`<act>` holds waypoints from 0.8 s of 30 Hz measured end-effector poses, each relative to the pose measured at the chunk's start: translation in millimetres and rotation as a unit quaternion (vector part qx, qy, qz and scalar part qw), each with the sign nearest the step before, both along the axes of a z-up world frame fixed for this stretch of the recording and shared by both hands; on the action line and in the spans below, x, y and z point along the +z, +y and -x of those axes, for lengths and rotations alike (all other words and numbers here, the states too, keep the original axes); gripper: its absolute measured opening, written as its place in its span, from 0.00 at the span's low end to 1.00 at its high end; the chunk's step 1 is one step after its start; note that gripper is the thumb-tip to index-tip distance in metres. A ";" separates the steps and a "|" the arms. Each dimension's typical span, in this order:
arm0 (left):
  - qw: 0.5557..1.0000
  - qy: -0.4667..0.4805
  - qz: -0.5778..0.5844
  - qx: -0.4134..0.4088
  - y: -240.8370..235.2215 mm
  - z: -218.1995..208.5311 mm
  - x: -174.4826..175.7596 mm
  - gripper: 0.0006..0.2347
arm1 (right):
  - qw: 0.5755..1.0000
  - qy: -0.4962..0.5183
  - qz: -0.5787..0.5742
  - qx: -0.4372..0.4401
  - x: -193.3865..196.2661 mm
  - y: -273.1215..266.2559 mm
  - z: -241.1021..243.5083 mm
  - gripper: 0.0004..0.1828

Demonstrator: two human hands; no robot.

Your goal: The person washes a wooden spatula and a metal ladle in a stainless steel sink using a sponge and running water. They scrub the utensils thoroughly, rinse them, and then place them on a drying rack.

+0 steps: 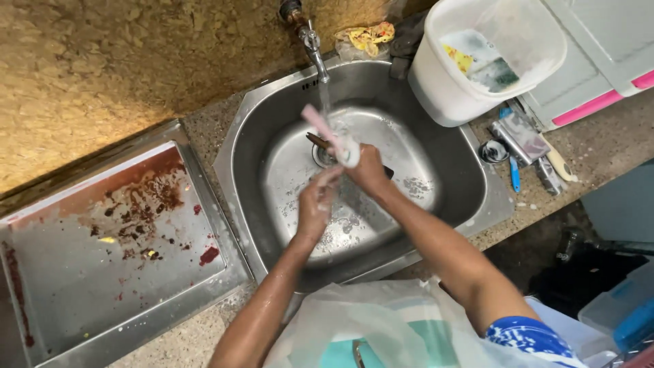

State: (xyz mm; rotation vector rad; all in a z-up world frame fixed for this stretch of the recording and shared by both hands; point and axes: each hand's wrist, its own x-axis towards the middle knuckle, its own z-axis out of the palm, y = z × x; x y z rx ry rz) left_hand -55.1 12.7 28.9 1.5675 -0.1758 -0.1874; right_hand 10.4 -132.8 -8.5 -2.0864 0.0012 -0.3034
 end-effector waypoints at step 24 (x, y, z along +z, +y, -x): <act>0.918 0.373 0.115 0.075 43.9 -19.5 -41.4 0.21 | 0.982 -0.034 -0.169 0.073 -30.3 -71.8 -34.5 0.14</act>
